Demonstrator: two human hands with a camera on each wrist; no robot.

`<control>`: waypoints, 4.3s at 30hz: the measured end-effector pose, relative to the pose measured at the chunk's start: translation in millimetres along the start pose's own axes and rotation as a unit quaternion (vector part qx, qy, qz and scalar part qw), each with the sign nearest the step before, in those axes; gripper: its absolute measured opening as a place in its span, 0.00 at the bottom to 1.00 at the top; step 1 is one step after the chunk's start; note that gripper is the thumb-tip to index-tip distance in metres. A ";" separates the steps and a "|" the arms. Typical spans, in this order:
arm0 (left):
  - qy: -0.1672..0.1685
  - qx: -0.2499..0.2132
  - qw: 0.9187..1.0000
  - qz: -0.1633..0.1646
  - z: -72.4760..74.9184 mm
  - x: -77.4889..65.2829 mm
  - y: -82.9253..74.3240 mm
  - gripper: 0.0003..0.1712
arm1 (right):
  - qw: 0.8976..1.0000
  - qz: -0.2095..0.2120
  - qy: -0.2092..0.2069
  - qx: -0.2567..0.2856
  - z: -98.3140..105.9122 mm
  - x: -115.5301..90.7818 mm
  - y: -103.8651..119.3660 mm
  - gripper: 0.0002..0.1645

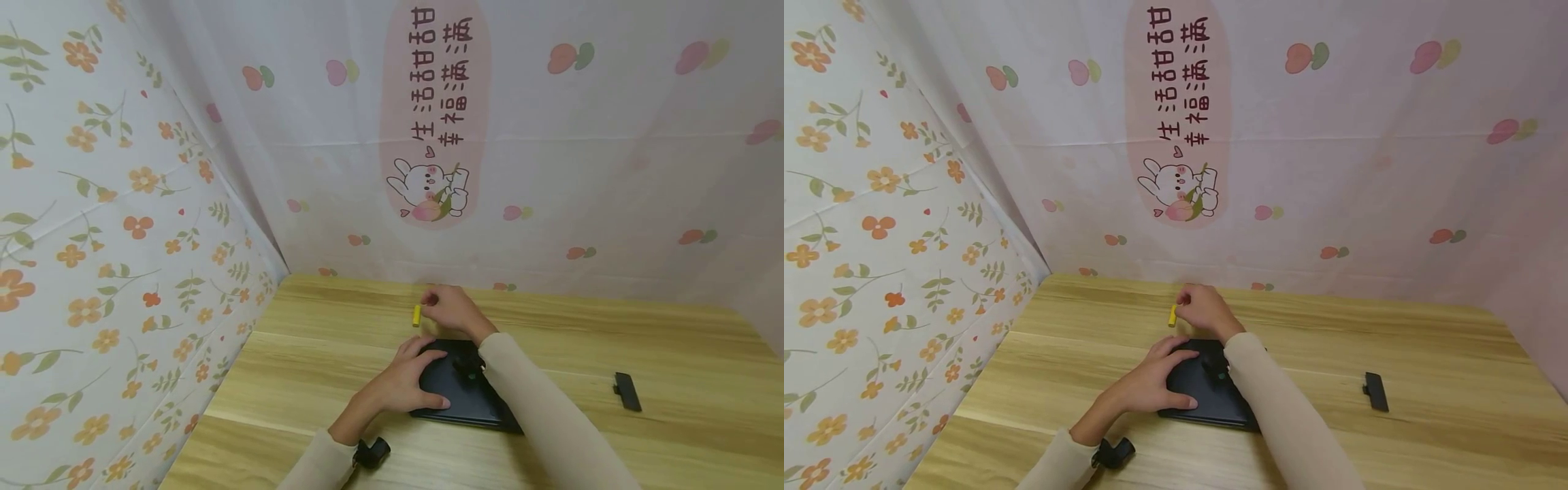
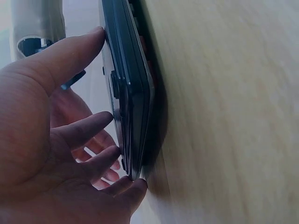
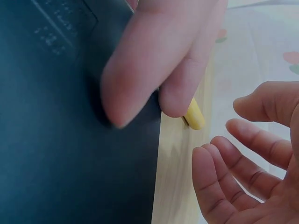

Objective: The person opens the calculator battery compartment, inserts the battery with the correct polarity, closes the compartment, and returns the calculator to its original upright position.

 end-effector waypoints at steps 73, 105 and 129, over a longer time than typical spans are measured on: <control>-0.023 0.002 1.000 -0.021 -10.0 3.7 16.8 0.49 | 0.989 -0.052 0.103 -0.094 -20.6 23.1 6.8 0.19; 0.004 -0.005 1.000 0.017 -1.3 0.8 1.0 0.46 | 0.991 -0.075 0.094 -0.055 7.2 6.1 -16.8 0.21; 0.006 -0.006 1.000 0.019 -1.2 -0.3 -0.8 0.46 | 0.994 -0.043 0.095 0.011 38.5 -30.2 -35.4 0.28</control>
Point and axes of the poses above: each hand's wrist, its own x-axis towards the middle knuckle, its own z-axis out of the back of the hand, y = z × x, the point moved 5 cm from there along x, towards the middle knuckle, and after that the axes turned 8 degrees about y, right-handed, at the moved point
